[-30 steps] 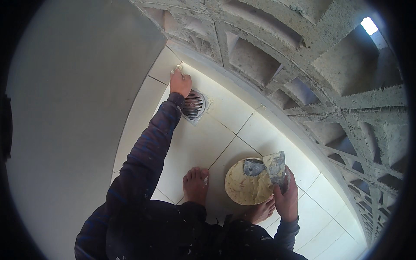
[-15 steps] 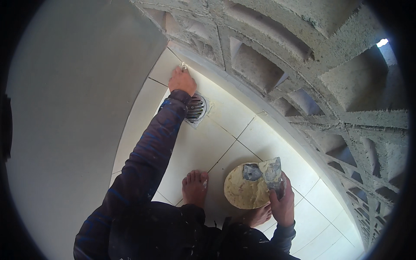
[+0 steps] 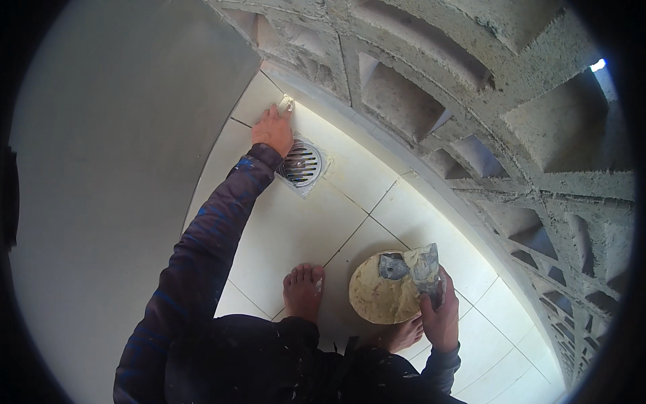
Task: The person applies grout to the joints of floor tiles using a spatula, then wipes the excess away by hand around the drain and along the wall base.
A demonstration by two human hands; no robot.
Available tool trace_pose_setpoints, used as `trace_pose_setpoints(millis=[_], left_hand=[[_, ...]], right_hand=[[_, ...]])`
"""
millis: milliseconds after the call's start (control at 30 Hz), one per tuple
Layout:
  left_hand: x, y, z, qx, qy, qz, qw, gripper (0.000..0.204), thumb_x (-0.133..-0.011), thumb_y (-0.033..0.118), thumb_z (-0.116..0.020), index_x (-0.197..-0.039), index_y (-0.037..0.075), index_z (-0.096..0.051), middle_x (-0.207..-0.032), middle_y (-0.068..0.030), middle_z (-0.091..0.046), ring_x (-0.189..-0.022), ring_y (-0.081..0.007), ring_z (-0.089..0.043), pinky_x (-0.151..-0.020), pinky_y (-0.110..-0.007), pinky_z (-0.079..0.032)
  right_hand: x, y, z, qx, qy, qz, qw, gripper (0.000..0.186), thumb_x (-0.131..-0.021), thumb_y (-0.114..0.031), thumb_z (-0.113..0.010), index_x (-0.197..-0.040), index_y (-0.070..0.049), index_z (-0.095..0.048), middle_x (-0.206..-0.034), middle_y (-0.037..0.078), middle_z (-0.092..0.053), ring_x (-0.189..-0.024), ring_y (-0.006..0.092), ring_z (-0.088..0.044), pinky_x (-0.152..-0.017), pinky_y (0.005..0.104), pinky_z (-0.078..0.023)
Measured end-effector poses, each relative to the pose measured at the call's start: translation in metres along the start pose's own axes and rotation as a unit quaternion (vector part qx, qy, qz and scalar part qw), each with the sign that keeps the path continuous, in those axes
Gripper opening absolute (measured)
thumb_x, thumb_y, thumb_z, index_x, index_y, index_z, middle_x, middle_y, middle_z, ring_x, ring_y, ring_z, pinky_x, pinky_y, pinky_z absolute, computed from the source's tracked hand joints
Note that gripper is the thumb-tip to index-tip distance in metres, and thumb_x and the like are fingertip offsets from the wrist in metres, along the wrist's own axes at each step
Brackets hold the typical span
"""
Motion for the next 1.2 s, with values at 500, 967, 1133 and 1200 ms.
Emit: trace_pose_setpoints(millis=[500, 967, 1133, 1200], left_hand=[[-0.014, -0.006, -0.01, -0.086, -0.071, 0.028, 0.993, 0.041, -0.092, 0.019, -0.056, -0.131, 0.007, -0.062, -0.106, -0.0127, -0.07, -0.093, -0.0321, -0.073, -0.08, -0.045, -0.057], [-0.019, -0.005, -0.014, -0.046, -0.075, 0.024, 0.996, 0.045, -0.096, 0.017, -0.052, -0.139, 0.007, -0.056, -0.105, -0.0126, -0.073, -0.092, -0.0301, -0.075, -0.077, -0.043, -0.058], [-0.02, -0.007, -0.013, -0.114, -0.086, 0.005, 0.99, 0.038, -0.098, 0.021, -0.054, -0.132, 0.009, -0.062, -0.097, -0.0081, -0.075, -0.091, -0.027, -0.075, -0.075, -0.041, -0.058], [-0.02, -0.003, -0.014, -0.136, -0.083, -0.007, 0.987, 0.033, -0.098, 0.022, -0.055, -0.128, 0.01, -0.065, -0.093, -0.0064, -0.076, -0.089, -0.0262, -0.075, -0.073, -0.041, -0.058]], right_hand=[[-0.007, 0.001, 0.0, 0.067, 0.043, 0.066, 0.995, 0.059, -0.088, 0.002, -0.056, -0.146, 0.002, -0.045, -0.121, 0.025, -0.068, -0.113, 0.0324, -0.068, -0.1, 0.0392, -0.052], [-0.006, -0.001, -0.002, 0.074, 0.048, 0.063, 0.994, 0.06, -0.087, 0.001, -0.056, -0.146, 0.002, -0.045, -0.121, 0.025, -0.069, -0.113, 0.0331, -0.068, -0.1, 0.0392, -0.051], [-0.012, 0.009, -0.009, 0.023, -0.004, 0.008, 1.0, 0.066, -0.086, 0.008, -0.05, -0.15, 0.005, -0.038, -0.139, 0.02, -0.058, -0.131, 0.0272, -0.056, -0.113, 0.0387, -0.042], [-0.009, 0.008, -0.006, 0.027, -0.002, 0.01, 1.0, 0.066, -0.086, 0.008, -0.05, -0.15, 0.005, -0.039, -0.139, 0.02, -0.058, -0.13, 0.0272, -0.056, -0.113, 0.0386, -0.042]])
Point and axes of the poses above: each hand's wrist, its own x-axis away from the middle knuckle, its own z-axis out of the back of the hand, y = z × x, the point moved 8 cm from there along -x, towards the middle knuckle
